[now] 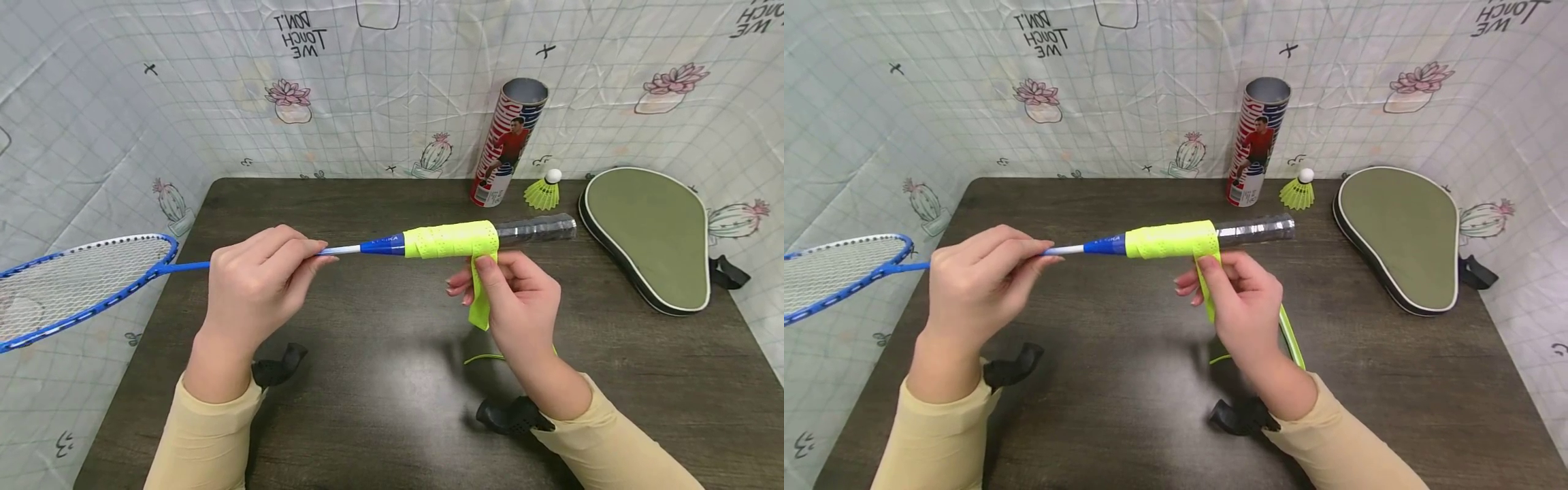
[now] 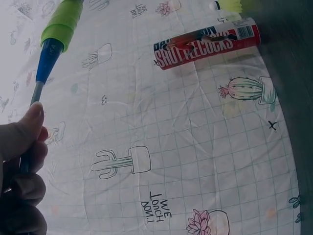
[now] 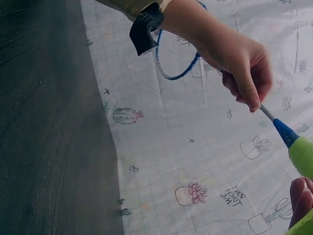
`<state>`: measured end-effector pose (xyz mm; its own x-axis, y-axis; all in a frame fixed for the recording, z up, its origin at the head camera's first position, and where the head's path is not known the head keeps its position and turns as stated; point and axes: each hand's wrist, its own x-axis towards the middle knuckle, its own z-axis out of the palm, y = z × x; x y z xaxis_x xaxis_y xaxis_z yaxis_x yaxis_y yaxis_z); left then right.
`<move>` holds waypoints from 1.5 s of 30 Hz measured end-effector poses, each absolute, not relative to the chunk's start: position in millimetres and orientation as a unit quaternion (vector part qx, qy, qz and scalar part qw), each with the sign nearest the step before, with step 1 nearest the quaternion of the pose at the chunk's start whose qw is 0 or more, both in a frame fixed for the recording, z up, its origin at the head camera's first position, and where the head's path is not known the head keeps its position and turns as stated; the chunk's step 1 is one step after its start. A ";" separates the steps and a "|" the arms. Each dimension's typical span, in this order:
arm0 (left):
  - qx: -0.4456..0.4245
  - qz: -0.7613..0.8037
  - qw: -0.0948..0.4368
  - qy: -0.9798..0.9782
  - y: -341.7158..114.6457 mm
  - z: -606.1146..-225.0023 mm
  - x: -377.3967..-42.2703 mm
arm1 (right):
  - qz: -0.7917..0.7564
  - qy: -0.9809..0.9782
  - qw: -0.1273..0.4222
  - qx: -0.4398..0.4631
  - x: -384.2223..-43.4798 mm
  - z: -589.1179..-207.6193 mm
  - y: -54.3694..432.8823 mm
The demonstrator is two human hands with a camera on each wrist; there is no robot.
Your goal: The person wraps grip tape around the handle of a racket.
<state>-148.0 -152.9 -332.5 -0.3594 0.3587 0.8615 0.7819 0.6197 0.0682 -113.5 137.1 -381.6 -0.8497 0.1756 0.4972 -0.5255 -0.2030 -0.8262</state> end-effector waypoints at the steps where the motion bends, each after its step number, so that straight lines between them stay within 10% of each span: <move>1: -0.365 -0.244 0.433 -0.787 -153.5 -332.9 -148.3 | 0.762 -0.587 0.227 0.152 -113.2 -381.4 137.4; 24: -0.402 -0.221 0.330 -0.825 -164.8 -333.8 -149.7 | 0.745 -0.597 0.267 0.133 -112.4 -381.3 136.5; 45: -0.388 -0.193 0.386 -0.814 -167.1 -331.1 -149.0 | 0.730 -0.611 0.271 0.139 -112.1 -382.4 136.6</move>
